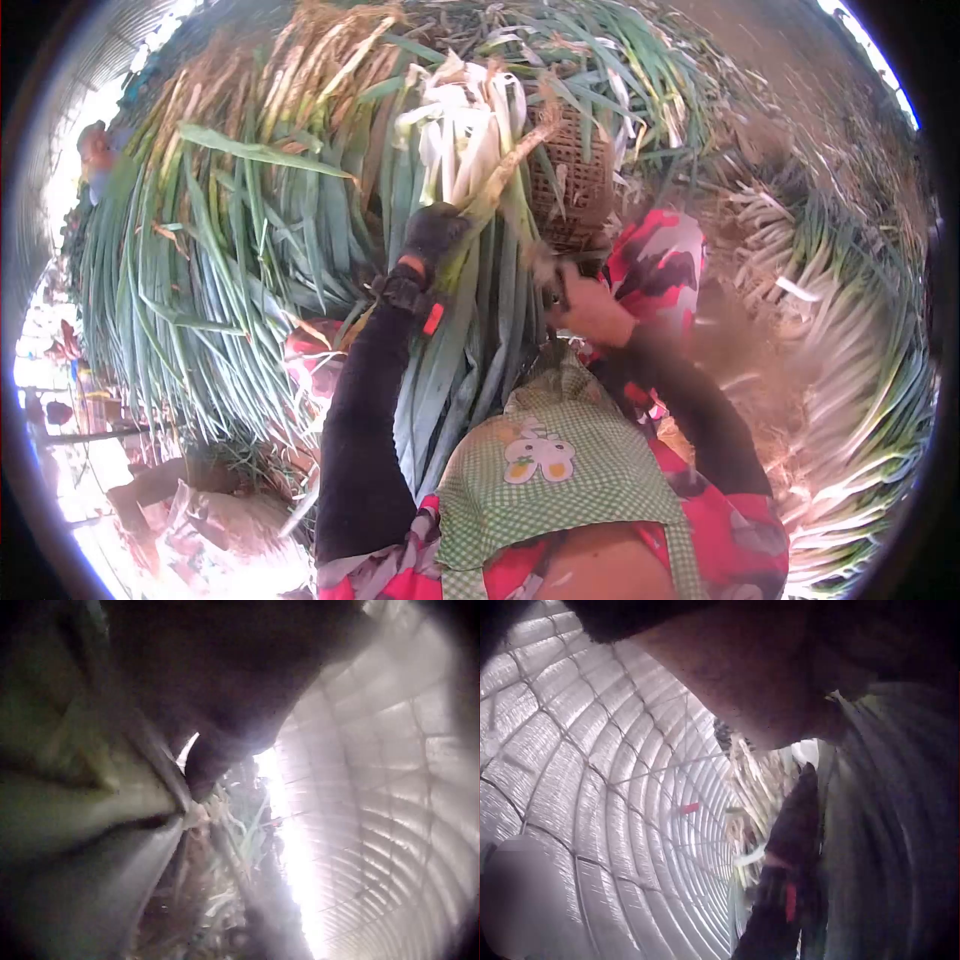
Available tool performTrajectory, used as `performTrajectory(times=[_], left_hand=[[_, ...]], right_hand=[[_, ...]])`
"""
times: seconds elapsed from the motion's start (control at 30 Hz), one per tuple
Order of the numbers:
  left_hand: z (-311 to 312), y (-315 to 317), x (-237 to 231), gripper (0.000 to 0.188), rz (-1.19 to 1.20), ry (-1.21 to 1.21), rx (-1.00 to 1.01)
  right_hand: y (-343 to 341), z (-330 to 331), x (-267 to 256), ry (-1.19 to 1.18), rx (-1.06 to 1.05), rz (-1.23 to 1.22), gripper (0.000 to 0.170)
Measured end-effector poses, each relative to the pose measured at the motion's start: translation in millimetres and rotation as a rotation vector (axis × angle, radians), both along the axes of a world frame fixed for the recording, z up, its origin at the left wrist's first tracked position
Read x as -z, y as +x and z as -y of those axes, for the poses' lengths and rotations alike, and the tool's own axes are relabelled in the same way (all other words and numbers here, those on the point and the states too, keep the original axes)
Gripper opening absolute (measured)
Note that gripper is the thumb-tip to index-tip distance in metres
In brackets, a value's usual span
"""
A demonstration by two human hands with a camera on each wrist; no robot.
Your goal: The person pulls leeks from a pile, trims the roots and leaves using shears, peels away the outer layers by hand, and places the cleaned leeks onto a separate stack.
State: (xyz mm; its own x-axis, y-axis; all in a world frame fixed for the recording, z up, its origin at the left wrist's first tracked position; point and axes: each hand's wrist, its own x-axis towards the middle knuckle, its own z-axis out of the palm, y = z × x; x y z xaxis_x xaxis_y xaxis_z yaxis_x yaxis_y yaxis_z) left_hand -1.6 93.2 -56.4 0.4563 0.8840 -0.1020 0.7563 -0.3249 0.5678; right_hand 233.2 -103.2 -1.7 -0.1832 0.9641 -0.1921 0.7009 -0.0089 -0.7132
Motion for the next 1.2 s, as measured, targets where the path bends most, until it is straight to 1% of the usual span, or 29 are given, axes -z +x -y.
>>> performTrajectory(times=[0.03, 0.07, 0.17, 0.2, 0.27, 0.3, 0.33, 0.37, 0.4, 0.43, 0.47, 0.57, 0.6, 0.67, 0.77, 0.8, 0.87, 0.9, 0.93, 0.97, 1.03, 1.1, 1.13, 1.17, 1.2], left_hand=[[11, 2, -19, 0.042, 0.079, -0.146, -0.142], [6, -8, -15, 0.039, 0.095, -0.091, -0.039], [-2, -33, 12, 0.040, 0.046, -0.038, -0.028], [0, -34, 5, 0.036, 0.074, -0.049, -0.008], [9, -34, -6, 0.031, 0.129, -0.082, 0.040], [18, -28, -16, 0.034, 0.056, 0.013, -0.022], [30, -21, -28, 0.039, -0.016, 0.108, -0.084], [41, -15, -37, 0.045, -0.088, 0.202, -0.146], [52, -13, -41, 0.045, -0.127, 0.260, -0.140], [61, -12, -43, 0.045, -0.167, 0.319, -0.135], [69, -10, -46, 0.046, -0.206, 0.381, -0.131], [90, -3, -61, 0.043, -0.264, 0.438, -0.097], [96, -1, -68, 0.045, -0.271, 0.460, -0.065], [108, 7, -78, 0.052, -0.364, 0.446, -0.011], [121, 13, -81, 0.062, -0.549, 0.415, 0.041], [122, 14, -82, 0.066, -0.620, 0.403, 0.052], [109, 4, -63, 0.070, -0.629, 0.396, 0.023], [102, -3, -52, 0.073, -0.635, 0.388, 0.012], [91, -4, -49, 0.077, -0.601, 0.302, -0.073], [76, -10, -39, 0.074, -0.532, 0.287, -0.082], [45, -34, -22, 0.069, -0.393, 0.256, -0.101], [10, -61, -41, 0.055, -0.218, 0.153, 0.088], [2, -63, -59, 0.049, -0.130, 0.104, 0.184], [3, -63, -73, 0.044, 0.012, -0.085, 0.102], [13, -56, -103, 0.038, 0.155, -0.274, 0.019]], right_hand=[[-2, 10, 2, -0.044, 0.025, 0.013, 0.058], [-4, 16, 5, -0.085, 0.043, 0.026, 0.060], [-4, 15, -6, -0.159, 0.105, 0.023, 0.063], [-5, 13, -12, -0.172, 0.131, 0.015, 0.064], [-15, 25, -3, -0.060, -0.048, -0.023, 0.061], [-19, 29, -1, -0.004, -0.134, -0.040, 0.060], [-21, 28, -4, -0.031, -0.085, -0.065, 0.059], [-17, 22, 2, -0.038, -0.011, -0.040, 0.059], [-10, 12, 14, -0.046, 0.063, -0.015, 0.058], [-9, 4, 11, -0.053, 0.135, 0.009, 0.058], [-7, 3, 5, -0.114, 0.136, -0.005, 0.057], [-18, 14, 7, -0.048, -0.070, -0.080, 0.058], [-17, 9, 9, -0.057, -0.007, -0.062, 0.059], [-15, -3, 22, -0.079, 0.120, -0.024, 0.062], [-8, -11, 44, -0.003, 0.061, -0.094, 0.061], [-11, -7, 37, -0.032, 0.021, -0.105, 0.061], [-20, 5, 15, -0.092, -0.055, -0.129, 0.062], [-19, 4, 19, -0.079, -0.029, -0.123, 0.063], [-17, 1, 24, -0.063, -0.004, -0.115, 0.064], [-15, -2, 28, -0.046, 0.022, -0.107, 0.064], [-16, -3, 20, -0.029, 0.017, -0.129, 0.066], [-19, -4, 4, -0.044, 0.018, -0.167, 0.066], [-19, -5, -6, -0.068, 0.025, -0.192, 0.066], [-20, -6, -14, -0.092, 0.033, -0.217, 0.066], [-19, -9, -19, -0.041, 0.050, -0.211, 0.066]])
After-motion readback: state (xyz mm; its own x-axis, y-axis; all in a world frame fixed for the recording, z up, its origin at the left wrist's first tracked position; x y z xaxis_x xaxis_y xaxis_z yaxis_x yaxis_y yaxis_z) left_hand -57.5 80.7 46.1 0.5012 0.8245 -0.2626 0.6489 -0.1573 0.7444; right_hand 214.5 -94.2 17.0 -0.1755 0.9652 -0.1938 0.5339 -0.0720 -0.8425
